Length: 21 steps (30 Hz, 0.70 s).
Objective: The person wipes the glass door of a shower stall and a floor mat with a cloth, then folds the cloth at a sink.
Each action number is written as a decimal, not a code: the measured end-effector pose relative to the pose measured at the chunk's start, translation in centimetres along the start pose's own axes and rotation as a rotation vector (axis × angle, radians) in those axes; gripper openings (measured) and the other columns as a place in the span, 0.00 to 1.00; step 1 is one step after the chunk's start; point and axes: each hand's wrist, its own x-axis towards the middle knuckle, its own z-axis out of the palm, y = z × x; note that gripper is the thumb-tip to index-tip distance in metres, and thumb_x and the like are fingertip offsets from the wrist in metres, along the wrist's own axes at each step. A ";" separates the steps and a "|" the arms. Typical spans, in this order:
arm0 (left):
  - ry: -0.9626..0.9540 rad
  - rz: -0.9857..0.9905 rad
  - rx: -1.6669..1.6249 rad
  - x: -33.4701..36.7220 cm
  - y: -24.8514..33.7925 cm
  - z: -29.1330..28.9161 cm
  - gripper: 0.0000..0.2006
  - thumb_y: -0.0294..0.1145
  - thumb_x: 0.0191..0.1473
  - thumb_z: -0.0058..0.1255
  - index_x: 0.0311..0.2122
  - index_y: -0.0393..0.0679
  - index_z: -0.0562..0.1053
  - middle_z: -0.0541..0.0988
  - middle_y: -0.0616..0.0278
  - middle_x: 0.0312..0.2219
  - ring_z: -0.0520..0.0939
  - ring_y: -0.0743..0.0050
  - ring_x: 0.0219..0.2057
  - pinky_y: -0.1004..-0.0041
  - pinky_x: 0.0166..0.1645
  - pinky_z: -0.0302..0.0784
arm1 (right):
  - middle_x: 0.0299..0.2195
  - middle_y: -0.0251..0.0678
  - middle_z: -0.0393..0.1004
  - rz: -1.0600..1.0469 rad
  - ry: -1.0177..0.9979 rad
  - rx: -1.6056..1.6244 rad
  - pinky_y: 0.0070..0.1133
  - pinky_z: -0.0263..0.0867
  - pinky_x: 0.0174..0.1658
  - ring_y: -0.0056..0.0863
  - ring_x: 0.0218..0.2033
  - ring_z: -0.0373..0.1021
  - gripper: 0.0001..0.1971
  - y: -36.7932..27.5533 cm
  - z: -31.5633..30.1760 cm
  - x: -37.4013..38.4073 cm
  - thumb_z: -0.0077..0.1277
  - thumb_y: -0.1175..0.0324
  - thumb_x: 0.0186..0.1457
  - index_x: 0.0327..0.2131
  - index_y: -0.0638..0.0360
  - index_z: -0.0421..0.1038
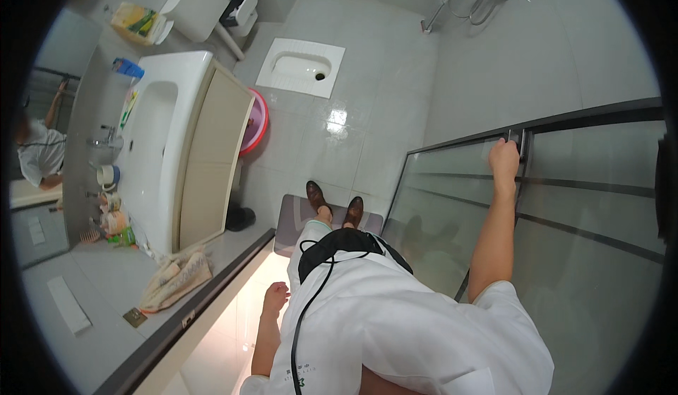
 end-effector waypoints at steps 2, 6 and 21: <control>0.009 -0.020 -0.010 -0.3 -1.7 -0.3 0.13 0.31 0.56 0.43 0.45 0.42 0.71 0.77 0.62 0.34 0.79 0.71 0.33 0.72 0.35 0.74 | 0.37 0.61 0.74 0.001 -0.011 0.001 0.42 0.66 0.45 0.58 0.41 0.70 0.20 -0.1 -0.2 -0.1 0.38 0.60 0.61 0.37 0.73 0.68; 0.050 -0.018 -0.073 -0.7 -3.6 -1.2 0.13 0.31 0.57 0.42 0.46 0.41 0.70 0.77 0.61 0.34 0.79 0.71 0.33 0.72 0.35 0.73 | 0.39 0.62 0.73 0.003 -0.034 -0.032 0.40 0.65 0.47 0.57 0.43 0.70 0.21 -1.0 -1.2 -0.9 0.36 0.60 0.62 0.39 0.73 0.68; 0.144 0.166 -0.038 1.0 -0.5 -7.9 0.15 0.31 0.58 0.43 0.48 0.38 0.70 0.77 0.58 0.36 0.80 0.72 0.35 0.74 0.37 0.75 | 0.44 0.59 0.72 -0.009 -0.058 -0.144 0.39 0.64 0.50 0.54 0.48 0.68 0.21 -1.1 -0.8 -0.6 0.36 0.59 0.62 0.44 0.71 0.68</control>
